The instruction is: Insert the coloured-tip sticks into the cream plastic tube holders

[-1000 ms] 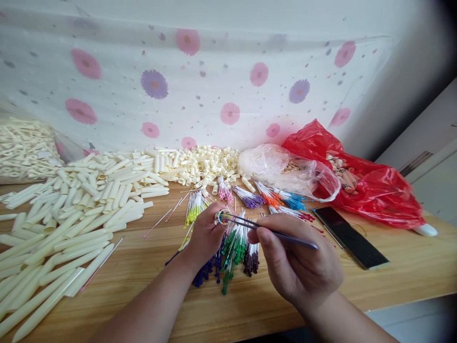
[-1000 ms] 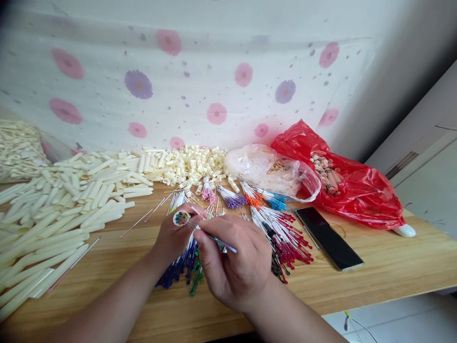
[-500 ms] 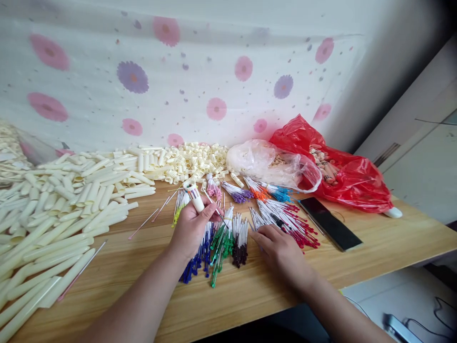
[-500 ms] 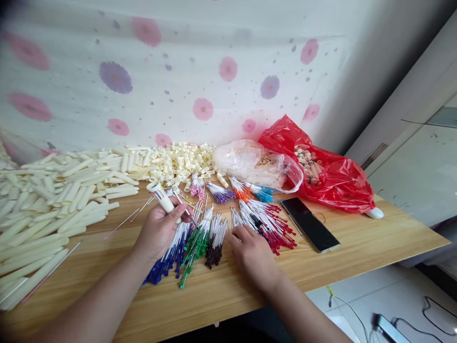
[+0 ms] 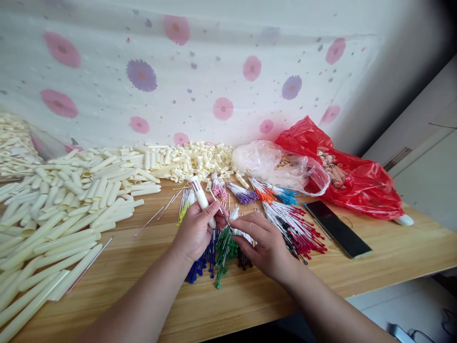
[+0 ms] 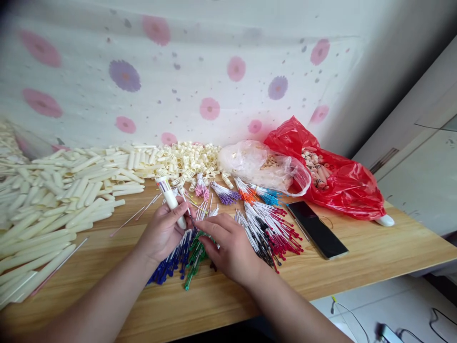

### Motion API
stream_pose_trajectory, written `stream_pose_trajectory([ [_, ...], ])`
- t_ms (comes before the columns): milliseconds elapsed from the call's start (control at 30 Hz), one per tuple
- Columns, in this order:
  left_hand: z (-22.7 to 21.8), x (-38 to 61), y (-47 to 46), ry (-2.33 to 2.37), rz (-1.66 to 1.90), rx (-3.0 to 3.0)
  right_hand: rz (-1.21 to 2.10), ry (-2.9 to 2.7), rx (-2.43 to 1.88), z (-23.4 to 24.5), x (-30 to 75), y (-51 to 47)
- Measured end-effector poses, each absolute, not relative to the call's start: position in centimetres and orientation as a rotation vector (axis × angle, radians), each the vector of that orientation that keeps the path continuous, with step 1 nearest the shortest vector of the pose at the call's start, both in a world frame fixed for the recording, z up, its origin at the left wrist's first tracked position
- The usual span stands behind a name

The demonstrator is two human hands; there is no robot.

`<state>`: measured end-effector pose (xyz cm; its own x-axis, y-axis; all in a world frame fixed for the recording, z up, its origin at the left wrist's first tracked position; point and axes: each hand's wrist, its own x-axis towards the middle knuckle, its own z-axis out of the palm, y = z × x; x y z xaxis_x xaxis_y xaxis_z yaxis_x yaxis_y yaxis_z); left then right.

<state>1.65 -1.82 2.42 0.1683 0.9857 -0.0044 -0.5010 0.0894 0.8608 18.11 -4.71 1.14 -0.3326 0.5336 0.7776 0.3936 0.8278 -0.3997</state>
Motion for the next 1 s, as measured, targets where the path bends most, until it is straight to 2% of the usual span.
stream_pose_trajectory([
  [300, 2.4, 1.8, -1.8, 0.821, 1.253, 0.781, 0.207, -1.984, -0.638, 2.3, 17.7, -4.1],
  [500, 2.2, 1.8, -1.8, 0.822, 1.245, 0.824, -0.080, -2.108, -0.582, 1.9, 17.8, -3.9],
  [633, 1.7, 1.4, -1.9, 0.919, 1.346, 1.132, -0.149, -1.946, -0.541, 3.4, 18.4, -4.1],
  [800, 1.1, 0.3, -1.6, 0.982, 1.467, 1.753, -0.093, -1.642, -0.625, 7.8, 19.9, -6.9],
  [1000, 0.9, -0.2, -1.1, 0.931, 1.541, 2.012, -0.032, -1.813, -0.631, 10.5, 19.8, -10.1],
])
